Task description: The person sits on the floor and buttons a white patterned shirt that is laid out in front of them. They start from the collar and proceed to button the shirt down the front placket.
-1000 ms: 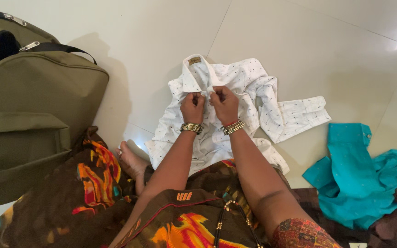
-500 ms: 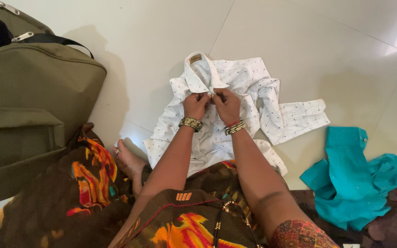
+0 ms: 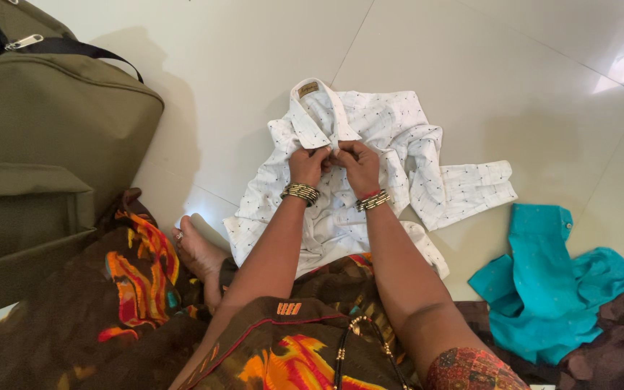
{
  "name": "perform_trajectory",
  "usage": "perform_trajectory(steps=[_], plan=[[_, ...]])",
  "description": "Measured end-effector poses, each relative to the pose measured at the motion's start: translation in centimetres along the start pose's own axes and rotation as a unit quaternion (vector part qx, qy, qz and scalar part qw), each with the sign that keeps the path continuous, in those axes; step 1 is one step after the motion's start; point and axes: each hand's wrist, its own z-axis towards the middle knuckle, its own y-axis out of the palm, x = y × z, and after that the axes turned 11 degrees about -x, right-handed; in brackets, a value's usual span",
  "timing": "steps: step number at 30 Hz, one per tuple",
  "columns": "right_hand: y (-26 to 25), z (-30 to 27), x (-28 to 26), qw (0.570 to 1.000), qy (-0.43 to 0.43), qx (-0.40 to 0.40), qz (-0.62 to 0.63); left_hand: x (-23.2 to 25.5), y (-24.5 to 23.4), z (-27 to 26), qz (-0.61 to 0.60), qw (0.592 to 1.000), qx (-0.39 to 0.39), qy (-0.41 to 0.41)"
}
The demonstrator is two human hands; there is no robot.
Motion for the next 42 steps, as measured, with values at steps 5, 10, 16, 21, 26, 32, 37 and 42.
perform_trajectory(steps=[5,10,16,21,26,32,37,42], plan=[[-0.6,0.1,0.0,0.995,0.067,0.012,0.076,-1.8,-0.6,0.9,-0.093,0.994,-0.021,-0.052],[-1.0,0.0,0.4,0.991,0.094,-0.004,0.097,-3.3,-1.8,1.5,-0.138,0.985,-0.063,-0.084],[-1.2,-0.2,-0.3,0.986,0.119,-0.018,0.118,-3.4,-2.3,1.5,-0.171,0.977,-0.079,-0.101],[-1.5,-0.3,-0.7,0.982,0.14,-0.028,0.127,-3.5,-2.7,1.5,-0.179,0.972,-0.104,-0.109],[-1.5,-0.3,-0.8,0.985,0.133,-0.048,0.103,-3.8,-3.0,1.8,-0.185,0.969,-0.119,-0.109],[-1.0,-0.4,-1.2,0.988,0.128,-0.047,0.069,-4.3,-2.9,1.8,-0.182,0.972,-0.116,-0.097],[-0.6,-0.5,-1.2,0.991,0.111,-0.049,0.05,-4.6,-3.0,1.6,-0.152,0.977,-0.129,-0.071],[-0.4,-0.6,-0.8,0.996,0.078,-0.049,-0.003,-4.6,-3.0,1.2,-0.098,0.984,-0.147,-0.034]])
